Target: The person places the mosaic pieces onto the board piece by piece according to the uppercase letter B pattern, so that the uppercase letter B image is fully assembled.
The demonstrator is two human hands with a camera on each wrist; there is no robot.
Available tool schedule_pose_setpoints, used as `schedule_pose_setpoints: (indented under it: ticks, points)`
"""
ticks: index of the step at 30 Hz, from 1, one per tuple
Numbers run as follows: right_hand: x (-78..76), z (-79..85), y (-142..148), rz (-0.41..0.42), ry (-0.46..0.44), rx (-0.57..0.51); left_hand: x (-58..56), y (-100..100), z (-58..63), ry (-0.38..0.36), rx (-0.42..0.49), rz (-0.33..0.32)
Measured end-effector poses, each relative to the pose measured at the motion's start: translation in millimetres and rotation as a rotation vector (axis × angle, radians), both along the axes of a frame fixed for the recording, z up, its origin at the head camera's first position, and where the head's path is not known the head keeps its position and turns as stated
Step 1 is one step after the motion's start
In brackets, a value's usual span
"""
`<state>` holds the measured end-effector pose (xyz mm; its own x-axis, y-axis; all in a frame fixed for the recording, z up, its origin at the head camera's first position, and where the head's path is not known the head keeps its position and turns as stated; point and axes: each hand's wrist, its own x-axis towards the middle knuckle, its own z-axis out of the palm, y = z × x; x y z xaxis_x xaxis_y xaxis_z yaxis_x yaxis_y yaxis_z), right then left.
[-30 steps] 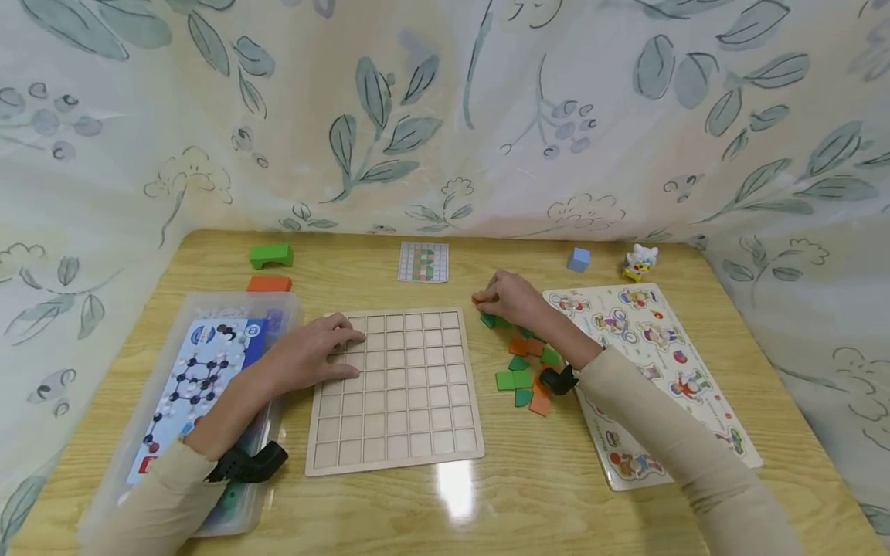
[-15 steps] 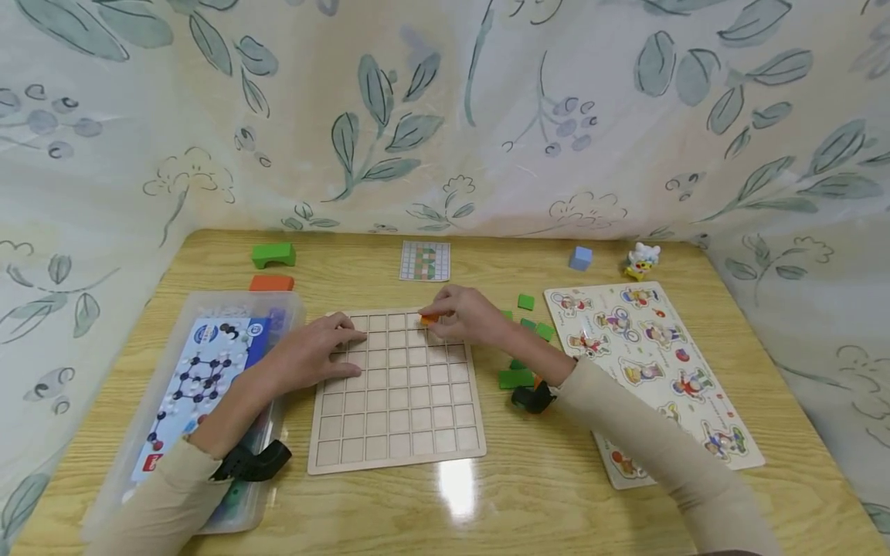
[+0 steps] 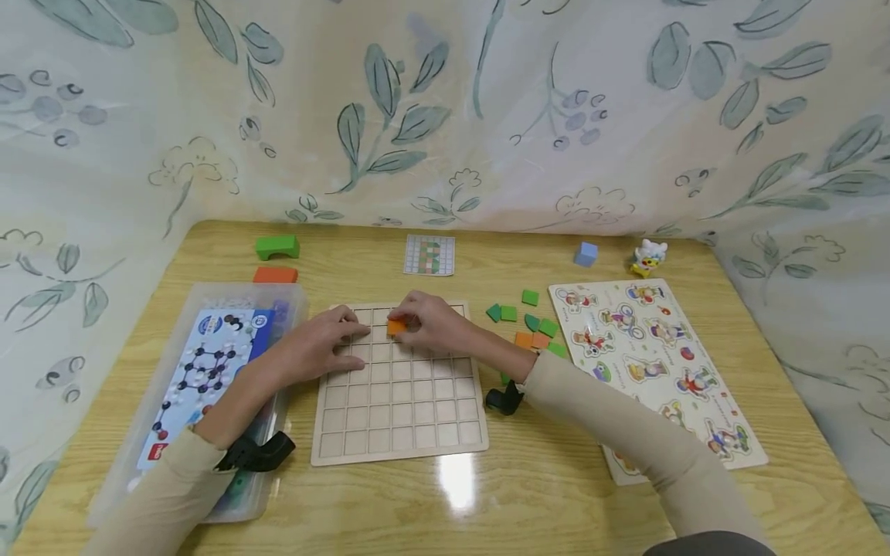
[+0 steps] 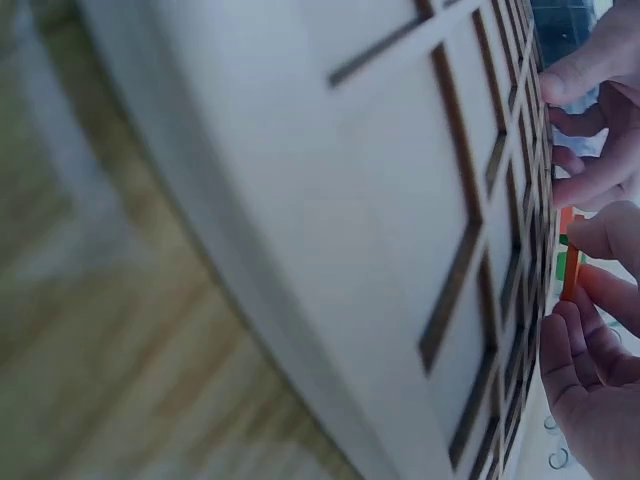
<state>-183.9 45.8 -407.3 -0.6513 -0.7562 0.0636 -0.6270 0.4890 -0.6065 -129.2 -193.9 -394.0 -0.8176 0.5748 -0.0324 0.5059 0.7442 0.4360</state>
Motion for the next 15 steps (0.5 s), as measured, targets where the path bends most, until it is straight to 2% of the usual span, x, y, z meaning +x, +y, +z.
schedule_pose_setpoints:
  ticks: [9,15]
  points:
    - [1.1,-0.6,-11,-0.014,-0.072,0.002,-1.0,2,0.1,-0.042,0.021,-0.002]
    - [1.1,-1.9,-16,-0.009,-0.069,0.008,-0.8,1,-0.1,-0.033,0.044,-0.007]
